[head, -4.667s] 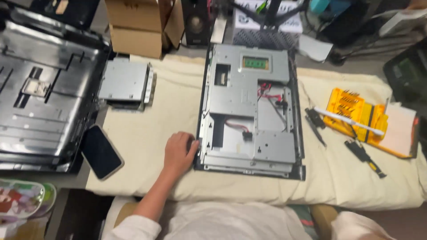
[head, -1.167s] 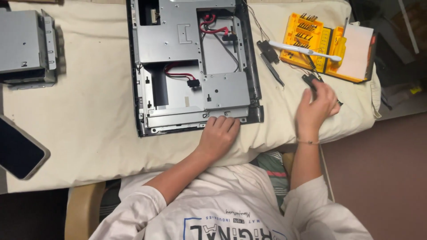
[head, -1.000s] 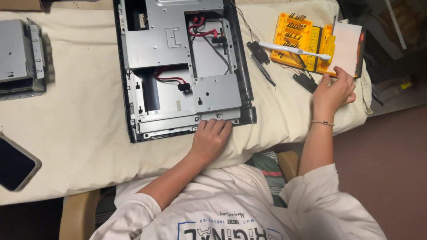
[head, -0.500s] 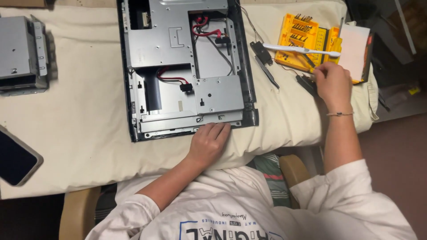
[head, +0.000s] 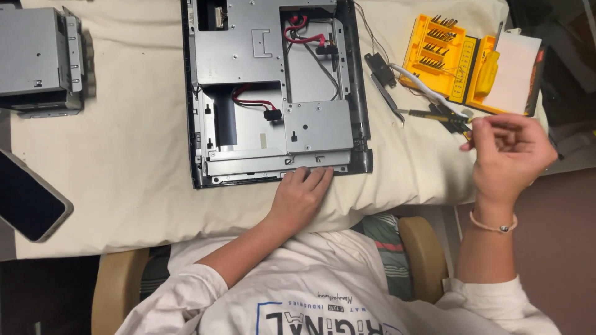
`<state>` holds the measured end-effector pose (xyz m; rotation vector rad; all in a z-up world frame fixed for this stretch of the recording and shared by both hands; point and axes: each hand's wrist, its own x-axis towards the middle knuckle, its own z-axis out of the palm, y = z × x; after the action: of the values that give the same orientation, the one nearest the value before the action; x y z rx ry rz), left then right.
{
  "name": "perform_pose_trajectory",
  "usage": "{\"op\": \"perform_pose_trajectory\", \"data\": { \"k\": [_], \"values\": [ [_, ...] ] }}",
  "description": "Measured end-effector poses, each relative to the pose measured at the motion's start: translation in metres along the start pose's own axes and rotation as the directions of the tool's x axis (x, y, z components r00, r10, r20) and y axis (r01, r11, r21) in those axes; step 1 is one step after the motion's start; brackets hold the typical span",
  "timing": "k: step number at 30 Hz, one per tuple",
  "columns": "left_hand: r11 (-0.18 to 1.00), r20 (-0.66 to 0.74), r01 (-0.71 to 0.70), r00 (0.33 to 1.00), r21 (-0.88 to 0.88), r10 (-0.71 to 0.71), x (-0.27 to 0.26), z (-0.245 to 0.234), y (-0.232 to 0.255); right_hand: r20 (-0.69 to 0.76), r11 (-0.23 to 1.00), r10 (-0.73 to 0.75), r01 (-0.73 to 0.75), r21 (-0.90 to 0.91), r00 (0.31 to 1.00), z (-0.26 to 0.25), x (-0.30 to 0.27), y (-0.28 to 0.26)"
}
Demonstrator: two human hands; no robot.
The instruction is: The person uses a screwdriver to remove screws from the bottom casing of an electronic device. They then detach the casing and set it aside, revealing the internal components and wiring of the device.
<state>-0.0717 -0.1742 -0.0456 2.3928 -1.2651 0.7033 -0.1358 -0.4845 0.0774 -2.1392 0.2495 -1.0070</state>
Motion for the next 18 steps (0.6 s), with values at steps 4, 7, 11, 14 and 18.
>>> {"op": "perform_pose_trajectory", "data": {
  "k": [4, 7, 11, 14, 18],
  "values": [
    [1.0, 0.01, 0.024, 1.0, -0.013, -0.024, 0.003, -0.001, 0.005, 0.116, 0.965, 0.256, -0.261, 0.028, 0.96, 0.01, -0.018, -0.027],
    [0.996, -0.014, 0.056, 0.998, -0.067, -0.057, 0.006, -0.001, 0.01, 0.19, 0.922, 0.386, -0.383, -0.057, 0.902, 0.022, -0.031, -0.002],
    [0.982, 0.056, 0.148, 0.988, -0.118, -0.142, 0.006, -0.002, 0.018, 0.232, 0.872, 0.431, -0.337, -0.354, 0.872, 0.03, -0.06, 0.039],
    [0.971, 0.111, 0.196, 0.977, -0.134, -0.182, 0.001, -0.005, 0.027, 0.179, 0.793, 0.567, -0.474, -0.383, 0.804, 0.027, -0.062, 0.001],
    [0.975, 0.18, 0.194, 0.968, -0.105, -0.173, -0.003, -0.008, 0.029, 0.208, 0.792, 0.588, -0.608, 0.051, 0.782, 0.048, -0.087, -0.046]
  ]
}}
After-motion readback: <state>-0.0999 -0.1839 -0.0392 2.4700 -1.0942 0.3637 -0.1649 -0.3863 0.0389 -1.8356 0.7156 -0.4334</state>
